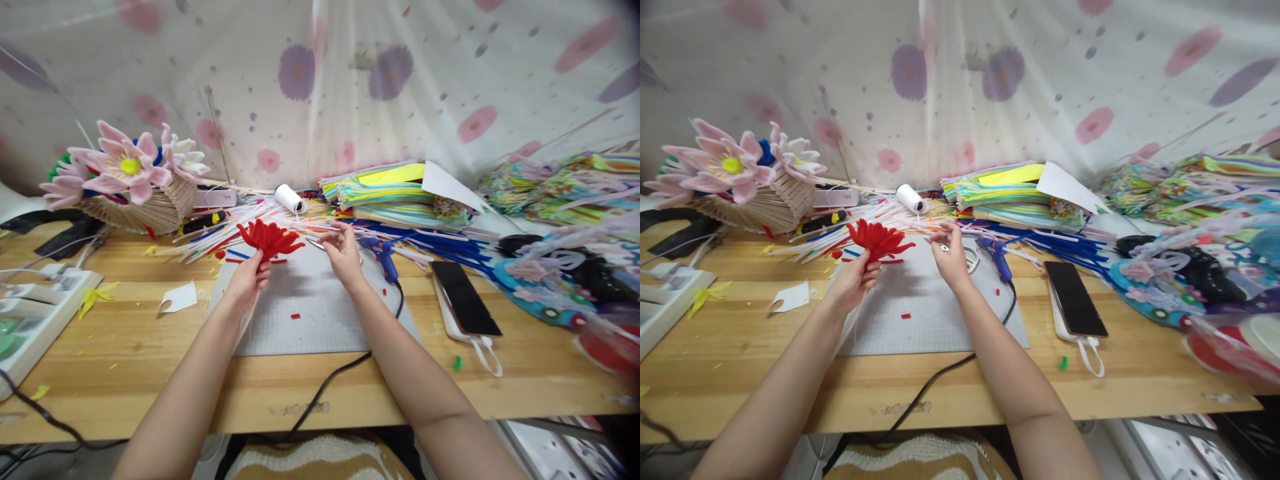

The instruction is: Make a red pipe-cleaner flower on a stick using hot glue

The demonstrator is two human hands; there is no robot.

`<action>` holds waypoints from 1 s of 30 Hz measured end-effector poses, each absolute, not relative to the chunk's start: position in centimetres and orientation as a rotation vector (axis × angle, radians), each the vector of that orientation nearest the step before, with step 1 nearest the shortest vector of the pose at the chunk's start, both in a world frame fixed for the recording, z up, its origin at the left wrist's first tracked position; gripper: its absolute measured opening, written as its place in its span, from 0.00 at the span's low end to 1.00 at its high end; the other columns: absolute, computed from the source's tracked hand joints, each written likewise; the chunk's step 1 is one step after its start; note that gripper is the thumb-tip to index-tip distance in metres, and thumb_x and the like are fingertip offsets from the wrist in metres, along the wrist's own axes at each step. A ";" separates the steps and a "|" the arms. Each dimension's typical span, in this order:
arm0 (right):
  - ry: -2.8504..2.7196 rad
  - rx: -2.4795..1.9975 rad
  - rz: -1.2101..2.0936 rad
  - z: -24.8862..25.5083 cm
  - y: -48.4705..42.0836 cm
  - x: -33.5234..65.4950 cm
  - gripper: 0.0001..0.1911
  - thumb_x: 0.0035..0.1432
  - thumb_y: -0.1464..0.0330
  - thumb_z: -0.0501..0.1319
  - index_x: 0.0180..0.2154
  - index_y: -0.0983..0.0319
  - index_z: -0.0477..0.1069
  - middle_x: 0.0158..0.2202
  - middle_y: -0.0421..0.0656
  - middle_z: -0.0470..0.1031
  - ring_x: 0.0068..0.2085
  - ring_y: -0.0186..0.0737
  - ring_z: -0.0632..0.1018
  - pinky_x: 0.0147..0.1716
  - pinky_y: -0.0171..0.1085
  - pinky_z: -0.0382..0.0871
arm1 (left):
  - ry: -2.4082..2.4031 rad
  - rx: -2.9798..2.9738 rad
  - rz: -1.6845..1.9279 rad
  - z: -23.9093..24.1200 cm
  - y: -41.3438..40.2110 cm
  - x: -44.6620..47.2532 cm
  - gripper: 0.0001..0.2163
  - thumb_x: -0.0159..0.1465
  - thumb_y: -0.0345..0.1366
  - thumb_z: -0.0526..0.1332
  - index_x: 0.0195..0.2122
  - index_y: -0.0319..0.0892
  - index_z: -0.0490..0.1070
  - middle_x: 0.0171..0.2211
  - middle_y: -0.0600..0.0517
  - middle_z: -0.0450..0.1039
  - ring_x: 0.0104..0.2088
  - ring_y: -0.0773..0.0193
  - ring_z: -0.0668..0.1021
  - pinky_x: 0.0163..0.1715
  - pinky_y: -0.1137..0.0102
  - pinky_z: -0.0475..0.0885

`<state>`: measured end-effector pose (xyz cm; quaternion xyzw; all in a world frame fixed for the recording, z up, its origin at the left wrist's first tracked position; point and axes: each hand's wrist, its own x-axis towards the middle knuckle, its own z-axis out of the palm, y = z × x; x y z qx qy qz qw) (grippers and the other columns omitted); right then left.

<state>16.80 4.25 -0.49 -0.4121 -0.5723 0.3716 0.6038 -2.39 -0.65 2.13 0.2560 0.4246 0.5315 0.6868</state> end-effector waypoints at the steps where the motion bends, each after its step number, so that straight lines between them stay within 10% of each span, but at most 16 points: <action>1: -1.330 -0.930 0.896 -0.3 4.4 16.9 0.19 0.47 0.72 0.56 0.43 0.58 0.55 0.32 0.38 0.69 0.37 0.35 0.73 0.44 0.42 0.65 | 1.010 0.666 1.186 2.2 -0.8 -2.4 0.15 0.55 0.41 0.61 0.22 0.39 0.56 0.17 0.60 0.50 0.14 0.79 0.52 0.11 0.82 0.45; 20: -1.340 -0.863 1.101 -0.9 3.9 16.2 0.15 0.48 0.68 0.56 0.40 0.58 0.57 0.33 0.40 0.73 0.38 0.36 0.74 0.46 0.44 0.64 | 2.058 2.169 0.578 1.3 -1.8 -2.4 0.13 0.61 0.42 0.50 0.43 0.41 0.65 0.37 0.41 0.71 0.38 0.53 0.72 0.32 0.67 0.61; 30: -1.250 -0.904 1.267 -1.8 4.0 15.6 0.19 0.49 0.54 0.57 0.39 0.58 0.59 0.34 0.42 0.76 0.38 0.37 0.76 0.47 0.44 0.65 | 1.815 1.719 0.968 0.8 -1.3 -3.3 0.08 0.56 0.42 0.58 0.27 0.43 0.66 0.23 0.52 0.66 0.23 0.65 0.67 0.21 0.73 0.55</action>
